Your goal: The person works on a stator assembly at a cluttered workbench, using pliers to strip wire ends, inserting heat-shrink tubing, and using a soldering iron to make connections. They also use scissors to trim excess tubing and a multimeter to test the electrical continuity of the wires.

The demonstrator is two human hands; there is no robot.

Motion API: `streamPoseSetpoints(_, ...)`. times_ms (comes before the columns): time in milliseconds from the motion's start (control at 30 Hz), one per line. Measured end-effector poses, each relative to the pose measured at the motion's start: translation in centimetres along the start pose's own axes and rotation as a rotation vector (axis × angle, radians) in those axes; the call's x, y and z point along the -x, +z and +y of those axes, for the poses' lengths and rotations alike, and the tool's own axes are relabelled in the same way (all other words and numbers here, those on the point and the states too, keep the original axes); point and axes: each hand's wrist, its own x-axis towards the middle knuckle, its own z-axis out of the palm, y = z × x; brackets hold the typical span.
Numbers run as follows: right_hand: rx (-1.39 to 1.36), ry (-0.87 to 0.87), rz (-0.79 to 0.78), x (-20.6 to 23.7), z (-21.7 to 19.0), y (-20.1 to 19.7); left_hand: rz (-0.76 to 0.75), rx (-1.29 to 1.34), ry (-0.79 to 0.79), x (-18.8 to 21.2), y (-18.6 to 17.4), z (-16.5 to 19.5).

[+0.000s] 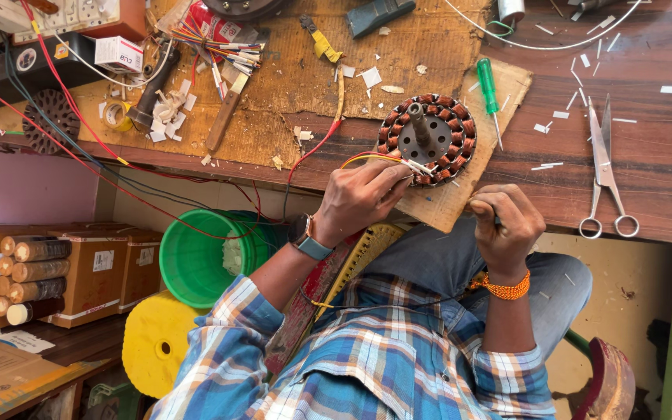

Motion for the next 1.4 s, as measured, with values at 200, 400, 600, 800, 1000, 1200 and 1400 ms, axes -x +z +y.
streamPoseSetpoints(200,-0.011,0.017,0.012,0.0,0.0,0.0,0.053,0.031,-0.085,0.2,0.4,0.5)
streamPoseSetpoints(400,0.008,0.034,0.011,0.0,-0.2,0.1,0.148,0.069,-0.145,0.7,1.1,0.9)
streamPoseSetpoints(600,0.037,0.035,0.014,0.0,-0.4,0.2,0.236,0.027,-0.150,1.3,2.1,0.8)
streamPoseSetpoints(800,0.040,0.040,-0.003,-0.4,-0.6,0.4,0.235,0.062,-0.149,1.4,2.4,0.3)
streamPoseSetpoints(1000,-0.016,0.050,-0.094,-2.7,-2.7,-0.1,0.200,0.060,-0.065,1.8,1.7,0.3)
streamPoseSetpoints(1200,0.097,-0.005,-0.304,-5.9,-5.4,1.4,0.178,0.010,-0.061,1.8,1.7,0.2)
streamPoseSetpoints(1400,0.112,0.017,-0.340,-6.6,-5.7,1.9,0.168,0.096,-0.115,1.4,1.3,0.3)
